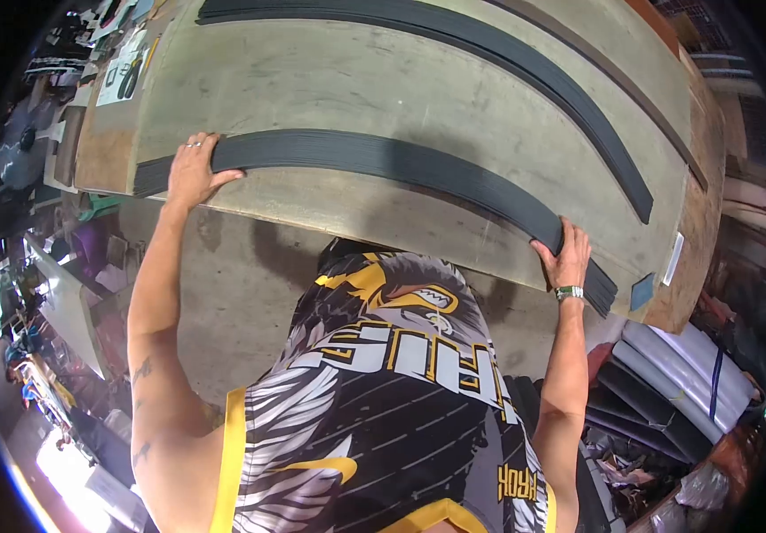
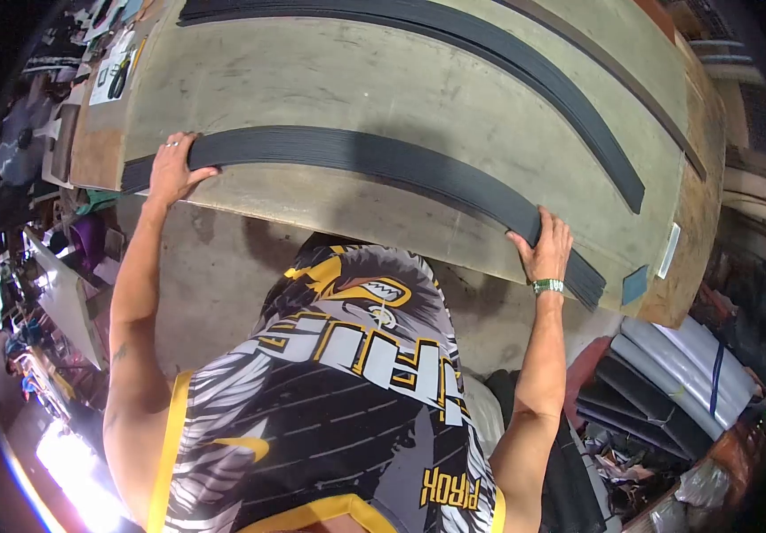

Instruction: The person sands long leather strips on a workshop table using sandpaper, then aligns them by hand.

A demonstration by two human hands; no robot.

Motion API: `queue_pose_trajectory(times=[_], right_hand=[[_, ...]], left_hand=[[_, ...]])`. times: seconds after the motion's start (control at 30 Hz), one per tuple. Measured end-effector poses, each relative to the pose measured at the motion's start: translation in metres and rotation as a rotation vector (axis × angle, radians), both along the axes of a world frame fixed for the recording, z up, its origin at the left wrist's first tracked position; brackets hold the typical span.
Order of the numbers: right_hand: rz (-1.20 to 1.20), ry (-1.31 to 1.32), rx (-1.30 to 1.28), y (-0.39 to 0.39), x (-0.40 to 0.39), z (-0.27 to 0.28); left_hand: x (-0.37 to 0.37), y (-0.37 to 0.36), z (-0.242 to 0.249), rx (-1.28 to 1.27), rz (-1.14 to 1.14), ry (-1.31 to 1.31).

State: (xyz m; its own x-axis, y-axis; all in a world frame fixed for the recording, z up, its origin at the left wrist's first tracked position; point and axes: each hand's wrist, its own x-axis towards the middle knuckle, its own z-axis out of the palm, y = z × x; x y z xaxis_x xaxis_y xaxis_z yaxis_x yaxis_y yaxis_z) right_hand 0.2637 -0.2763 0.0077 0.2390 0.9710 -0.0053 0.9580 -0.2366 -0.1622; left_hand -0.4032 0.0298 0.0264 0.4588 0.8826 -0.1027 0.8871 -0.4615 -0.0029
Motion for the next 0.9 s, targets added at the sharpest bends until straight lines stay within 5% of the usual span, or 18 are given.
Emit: queue_pose_trajectory(times=[0.13, 0.3, 0.57, 0.67, 0.9], right_hand=[[0.071, 0.085, -0.144, -0.003, 0.003, 0.042], [-0.057, 0.694, -0.693, 0.012, 0.037, 0.097], [-0.109, 0.782, -0.930, 0.060, 0.066, 0.054], [-0.092, 0.820, -0.911, 0.059, 0.073, 0.044], [-0.064, 0.844, -0.920, 0.061, 0.078, 0.038]], left_hand=[[0.018, -0.008, 0.074, -0.204, 0.050, -0.001], [0.016, 0.011, 0.129, -0.513, 0.127, 0.036], [0.005, 0.056, 0.051, -0.645, 0.121, 0.029], [0.010, 0.051, 0.058, -0.679, 0.149, 0.064], [0.055, -0.017, 0.073, -0.067, -0.041, -0.169]])
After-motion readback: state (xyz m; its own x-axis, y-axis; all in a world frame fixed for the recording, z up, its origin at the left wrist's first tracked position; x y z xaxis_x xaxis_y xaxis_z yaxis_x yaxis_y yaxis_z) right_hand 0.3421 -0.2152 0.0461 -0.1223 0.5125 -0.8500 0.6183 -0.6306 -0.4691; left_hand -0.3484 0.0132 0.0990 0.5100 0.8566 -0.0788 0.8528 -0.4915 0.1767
